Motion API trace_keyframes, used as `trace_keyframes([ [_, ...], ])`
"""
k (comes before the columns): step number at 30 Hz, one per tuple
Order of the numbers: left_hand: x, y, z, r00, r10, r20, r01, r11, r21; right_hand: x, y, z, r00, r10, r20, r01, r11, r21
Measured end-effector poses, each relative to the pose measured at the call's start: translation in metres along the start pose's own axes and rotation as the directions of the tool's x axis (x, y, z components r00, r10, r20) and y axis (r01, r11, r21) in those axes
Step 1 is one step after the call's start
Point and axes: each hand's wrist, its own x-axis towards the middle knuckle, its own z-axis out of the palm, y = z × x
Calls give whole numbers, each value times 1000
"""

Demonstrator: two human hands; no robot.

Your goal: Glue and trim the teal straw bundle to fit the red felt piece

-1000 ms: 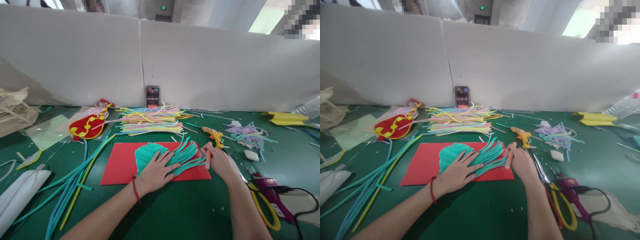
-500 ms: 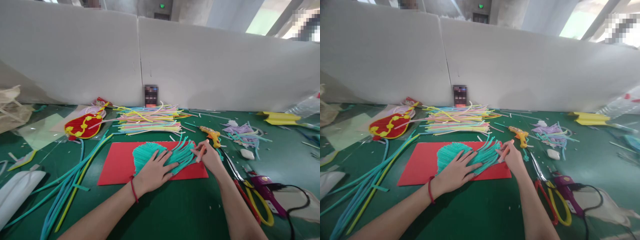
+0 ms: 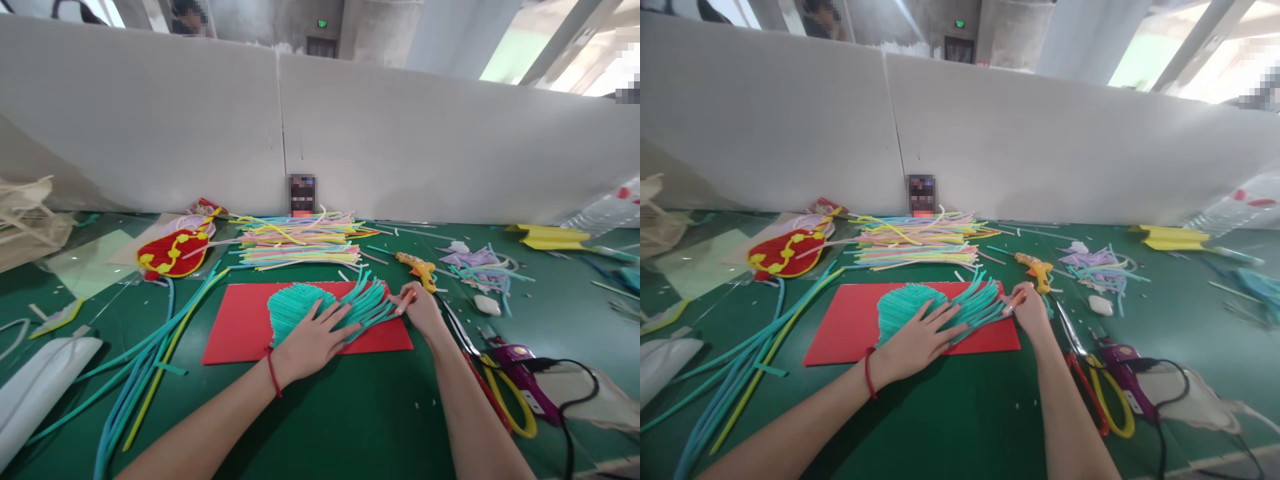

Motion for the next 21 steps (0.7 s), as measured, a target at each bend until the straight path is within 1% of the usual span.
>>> trace_keyframes([
  [3,1,1,4,996,70,50,-70,997,-18,-1,-1,2,1000,3,22,-2,999,-41],
  [6,1,2,6,993,80,83,-74,995,-74,-2,-4,2,1000,-2,7,2,995,-96],
  [9,0,1,3,995,74,70,-66,992,-106,-6,-10,0,999,-33,-28,29,990,-138],
  [10,0,1,2,995,74,64,-67,992,-111,-7,-14,0,997,-53,-58,44,988,-148],
  [12,-1,0,-1,995,78,57,-71,990,-119,-12,-25,2,982,-112,-152,87,984,-158],
  [14,-2,0,-2,994,90,58,-81,987,-138,-18,-38,10,951,-195,-241,161,975,-154],
  [15,-2,0,-2,993,97,59,-87,984,-153,-22,-45,16,938,-245,-246,215,966,-144],
  [16,-2,1,-2,993,104,61,-93,981,-169,-26,-51,24,929,-299,-220,275,952,-131],
  [17,-1,2,-2,992,107,65,-94,978,-185,-30,-55,33,921,-354,-166,338,934,-114],
  [18,0,3,-2,993,101,68,-86,976,-198,-34,-59,42,907,-414,-82,407,909,-90],
  [19,1,5,-3,994,87,67,-71,975,-210,-37,-60,51,875,-484,20,484,872,-68],
  [20,2,5,-5,996,70,61,-55,973,-223,-40,-60,59,849,-519,99,526,849,-51],
  [21,2,5,-8,998,52,47,-39,971,-236,-41,-58,66,833,-532,152,543,839,-41],
])
